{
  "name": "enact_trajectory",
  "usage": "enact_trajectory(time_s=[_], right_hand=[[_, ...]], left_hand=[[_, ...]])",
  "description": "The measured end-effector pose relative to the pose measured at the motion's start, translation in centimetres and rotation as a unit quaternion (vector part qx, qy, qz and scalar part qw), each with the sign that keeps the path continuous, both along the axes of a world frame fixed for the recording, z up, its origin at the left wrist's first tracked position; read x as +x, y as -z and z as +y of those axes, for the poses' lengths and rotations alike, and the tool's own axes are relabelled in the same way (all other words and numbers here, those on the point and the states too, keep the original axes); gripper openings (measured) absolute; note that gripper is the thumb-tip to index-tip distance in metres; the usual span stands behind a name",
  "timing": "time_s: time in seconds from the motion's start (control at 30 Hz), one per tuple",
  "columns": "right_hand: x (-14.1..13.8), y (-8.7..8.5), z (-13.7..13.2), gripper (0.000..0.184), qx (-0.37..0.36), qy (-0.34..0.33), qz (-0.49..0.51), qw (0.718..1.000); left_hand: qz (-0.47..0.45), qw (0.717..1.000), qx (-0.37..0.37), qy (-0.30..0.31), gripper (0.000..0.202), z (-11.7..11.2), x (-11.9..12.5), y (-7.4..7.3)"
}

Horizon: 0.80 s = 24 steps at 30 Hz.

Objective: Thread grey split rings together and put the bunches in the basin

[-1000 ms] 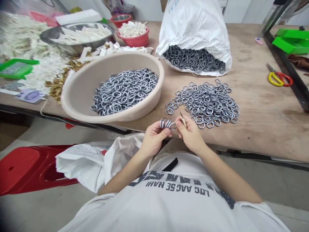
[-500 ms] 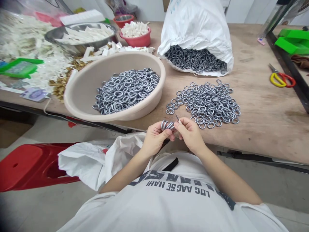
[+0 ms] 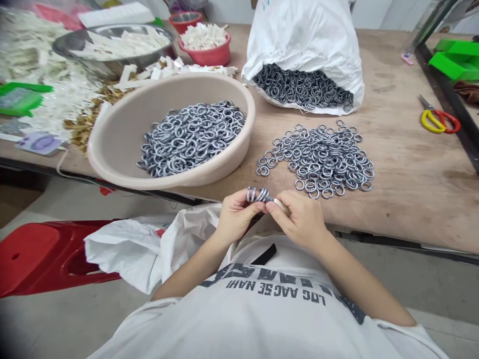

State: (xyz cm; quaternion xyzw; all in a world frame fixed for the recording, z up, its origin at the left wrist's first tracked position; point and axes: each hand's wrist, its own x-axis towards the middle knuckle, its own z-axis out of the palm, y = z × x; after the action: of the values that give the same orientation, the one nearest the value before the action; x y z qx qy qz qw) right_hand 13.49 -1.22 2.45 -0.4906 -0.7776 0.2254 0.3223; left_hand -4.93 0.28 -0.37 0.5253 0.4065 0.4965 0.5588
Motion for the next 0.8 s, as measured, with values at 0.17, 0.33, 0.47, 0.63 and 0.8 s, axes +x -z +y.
enact_trajectory(time_s=[0.17, 0.33, 0.47, 0.63, 0.8], right_hand=[[0.4, 0.7, 0.9, 0.039, -0.031, 0.017, -0.044, 0.998], [0.4, 1.7, 4.4, 0.044, -0.044, 0.112, -0.117, 0.986], [-2.6, 1.2, 7.4, 0.037, 0.0, 0.064, -0.225, 0.972], [-4.8, 0.5, 9.8, 0.029, -0.016, 0.07, -0.321, 0.944], [-2.2, -0.5, 8.9, 0.022, -0.03, 0.069, -0.182, 0.98]], left_hand=[[0.045, 0.998, 0.035, 0.004, 0.019, -0.2, -0.6, -0.1], [0.026, 0.999, 0.032, 0.01, 0.021, -0.5, -1.3, 0.2], [-0.075, 0.994, -0.017, -0.078, 0.024, 0.1, -1.9, 1.1], [-0.077, 0.988, -0.018, -0.134, 0.025, 0.7, -2.8, 1.5], [-0.002, 0.989, 0.016, -0.148, 0.03, 1.2, -2.6, 1.4]])
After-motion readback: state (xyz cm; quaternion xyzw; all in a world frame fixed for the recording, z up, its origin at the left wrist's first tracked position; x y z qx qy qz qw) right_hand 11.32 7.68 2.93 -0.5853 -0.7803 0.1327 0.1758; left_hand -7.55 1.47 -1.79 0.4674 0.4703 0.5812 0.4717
